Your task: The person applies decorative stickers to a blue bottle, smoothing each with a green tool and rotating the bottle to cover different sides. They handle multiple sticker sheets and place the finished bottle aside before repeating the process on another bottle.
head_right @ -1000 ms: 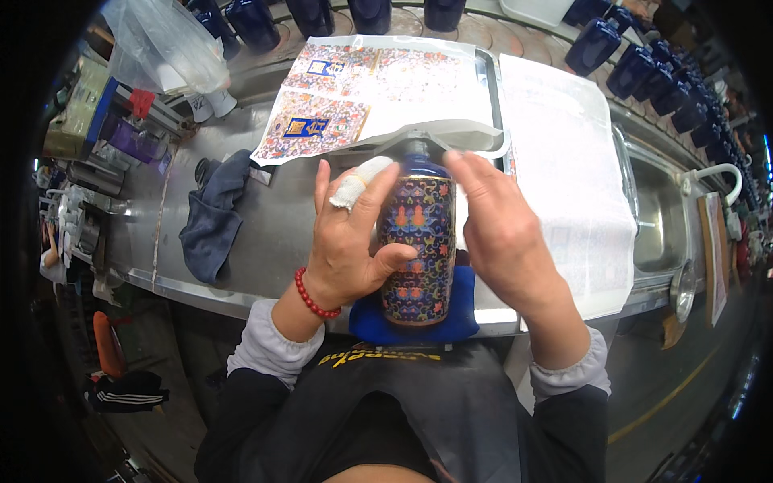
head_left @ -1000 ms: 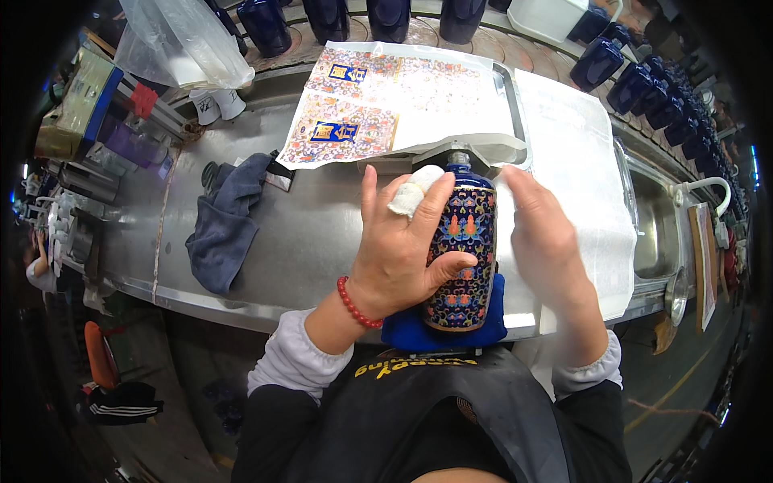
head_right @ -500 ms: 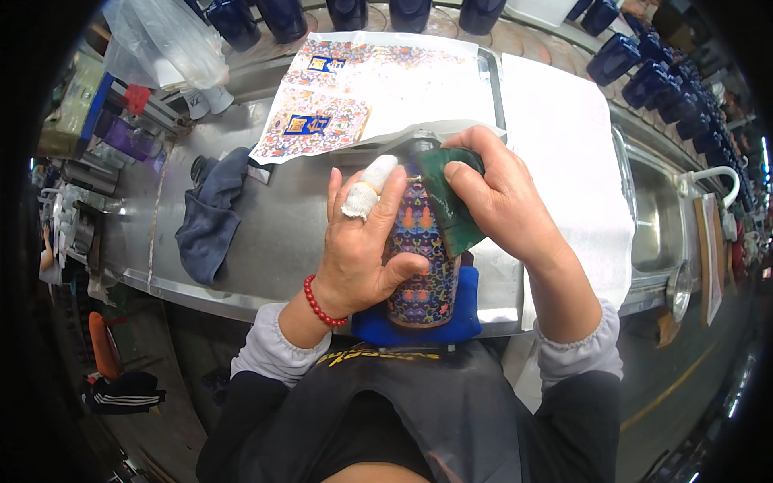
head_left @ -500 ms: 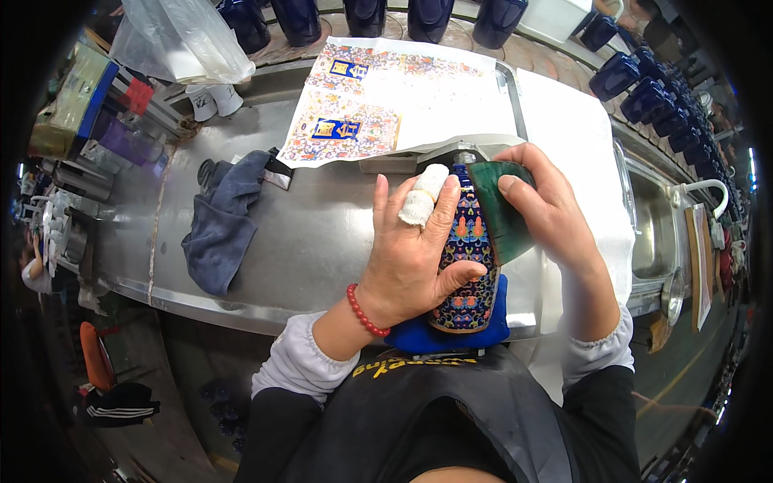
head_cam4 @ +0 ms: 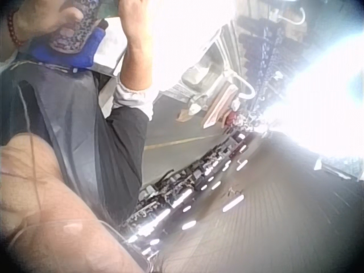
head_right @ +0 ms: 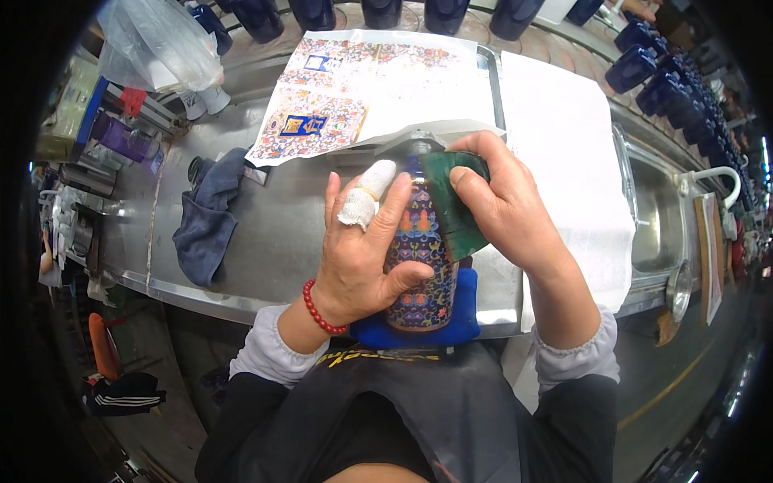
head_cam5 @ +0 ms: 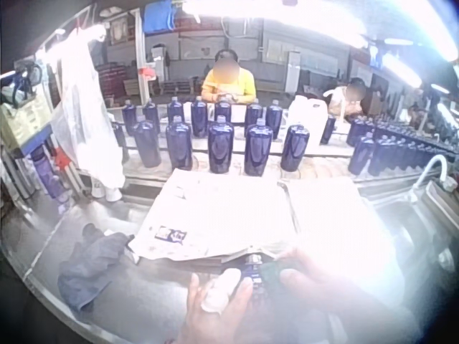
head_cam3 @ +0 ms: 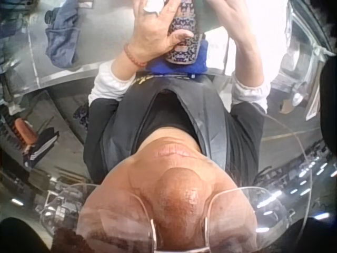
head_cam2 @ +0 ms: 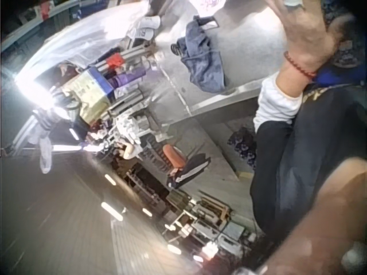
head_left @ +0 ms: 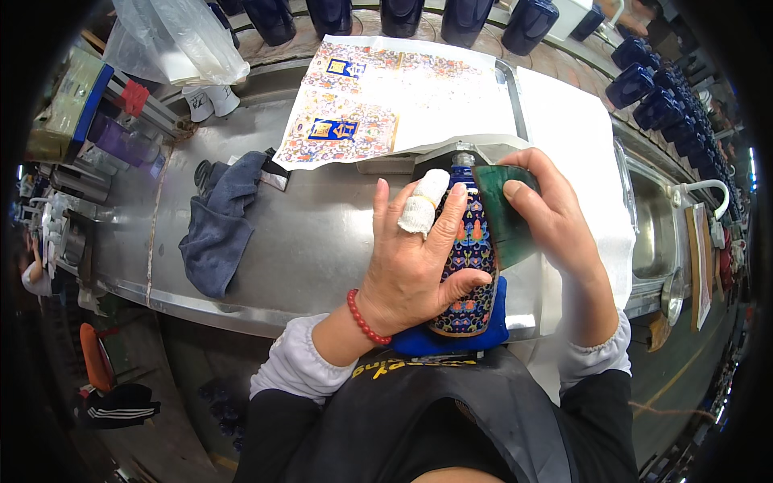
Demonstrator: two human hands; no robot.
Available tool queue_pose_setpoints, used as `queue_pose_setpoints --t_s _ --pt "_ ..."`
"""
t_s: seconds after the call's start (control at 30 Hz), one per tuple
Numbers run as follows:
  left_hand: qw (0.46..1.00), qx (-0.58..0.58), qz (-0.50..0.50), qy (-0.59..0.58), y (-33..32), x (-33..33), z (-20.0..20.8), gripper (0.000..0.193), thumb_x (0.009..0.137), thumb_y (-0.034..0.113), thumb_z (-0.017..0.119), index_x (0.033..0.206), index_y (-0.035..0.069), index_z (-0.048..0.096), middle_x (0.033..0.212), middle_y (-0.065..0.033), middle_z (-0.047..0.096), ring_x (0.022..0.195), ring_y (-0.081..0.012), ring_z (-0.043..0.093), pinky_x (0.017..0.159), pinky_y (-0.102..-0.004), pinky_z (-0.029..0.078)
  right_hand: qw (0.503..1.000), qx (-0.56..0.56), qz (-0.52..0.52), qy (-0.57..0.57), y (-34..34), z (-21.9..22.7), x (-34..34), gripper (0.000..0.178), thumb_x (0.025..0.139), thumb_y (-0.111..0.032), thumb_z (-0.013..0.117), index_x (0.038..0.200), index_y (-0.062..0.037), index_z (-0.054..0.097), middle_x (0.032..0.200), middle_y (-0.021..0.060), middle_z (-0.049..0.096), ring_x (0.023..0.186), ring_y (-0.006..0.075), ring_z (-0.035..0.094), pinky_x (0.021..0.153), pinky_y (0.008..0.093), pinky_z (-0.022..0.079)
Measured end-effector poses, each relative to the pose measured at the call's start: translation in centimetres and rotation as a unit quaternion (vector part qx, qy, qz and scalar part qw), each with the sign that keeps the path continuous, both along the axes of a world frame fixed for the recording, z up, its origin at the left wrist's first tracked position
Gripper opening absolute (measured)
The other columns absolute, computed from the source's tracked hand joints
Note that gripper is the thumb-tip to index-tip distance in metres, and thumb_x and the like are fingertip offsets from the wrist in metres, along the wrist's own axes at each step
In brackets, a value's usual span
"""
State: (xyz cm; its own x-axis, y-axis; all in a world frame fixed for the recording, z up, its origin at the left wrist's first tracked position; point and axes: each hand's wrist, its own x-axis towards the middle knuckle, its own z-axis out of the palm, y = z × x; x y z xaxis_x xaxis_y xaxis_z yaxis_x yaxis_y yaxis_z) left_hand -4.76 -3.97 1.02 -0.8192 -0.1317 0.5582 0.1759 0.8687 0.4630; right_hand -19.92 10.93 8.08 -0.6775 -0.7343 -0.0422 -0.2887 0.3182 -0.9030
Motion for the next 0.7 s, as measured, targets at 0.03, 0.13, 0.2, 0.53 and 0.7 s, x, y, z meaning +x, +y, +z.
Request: queue_pose_setpoints --t_s 0.03,0.13,0.2,0.53,0.7 --pt "1.0 -0.001 0.002 -0.001 0.1 0.0 0.1 0.091 0.092 0.071 0.05 0.144 -0.004 0.05 0.141 -0.0257 0.049 0.13 -0.0417 0.042 0.114 -0.0679 0.02 1.0 0.0 -0.001 0.002 -0.1 0.1 0.0 0.027 0.096 -0.013 0.053 0.117 0.002 0.057 0.098 0.0054 0.062 0.091 0.0091 0.055 0.083 0.0244 0.047" --pt "1.0 -0.004 0.006 -0.004 0.2 -0.1 0.2 0.092 0.091 0.071 0.05 0.144 -0.004 0.05 0.14 -0.0256 0.049 0.13 -0.0417 0.041 0.113 -0.068 0.02 1.0 0.001 -0.002 -0.003 -0.3 0.1 0.2 0.026 0.096 -0.013 0.052 0.117 0.0021 0.057 0.098 0.0054 0.062 0.091 0.0096 0.055 0.083 0.0248 0.047" --pt "1.0 -0.009 0.006 -0.004 0.3 -0.1 0.3 0.093 0.091 0.072 0.05 0.145 -0.004 0.049 0.139 -0.0255 0.049 0.13 -0.0418 0.041 0.113 -0.0681 0.021 1.0 -0.001 -0.003 -0.001 -0.4 0.1 0.2 0.026 0.096 -0.013 0.052 0.117 0.0021 0.057 0.098 0.0054 0.062 0.091 0.0097 0.056 0.083 0.0248 0.047" --pt "0.999 0.046 -0.024 0.016 -0.9 -0.1 0.2 0.083 0.092 0.067 0.055 0.141 0.0 0.054 0.136 -0.0213 0.053 0.125 -0.0396 0.049 0.113 -0.068 0.021 0.999 -0.027 -0.008 -0.041 0.5 -0.2 0.0 0.027 0.097 -0.015 0.054 0.118 0.0014 0.057 0.101 0.0047 0.062 0.092 0.0088 0.056 0.084 0.0243 0.048" --pt "0.999 0.005 -0.017 0.028 -0.8 0.1 0.1 0.078 0.092 0.064 0.058 0.137 0.001 0.058 0.136 -0.0209 0.054 0.126 -0.0381 0.049 0.113 -0.067 0.022 0.999 -0.022 -0.005 -0.049 0.4 0.1 0.1 0.028 0.097 -0.016 0.054 0.118 0.0016 0.057 0.102 0.0055 0.063 0.093 0.0088 0.057 0.083 0.0243 0.048"
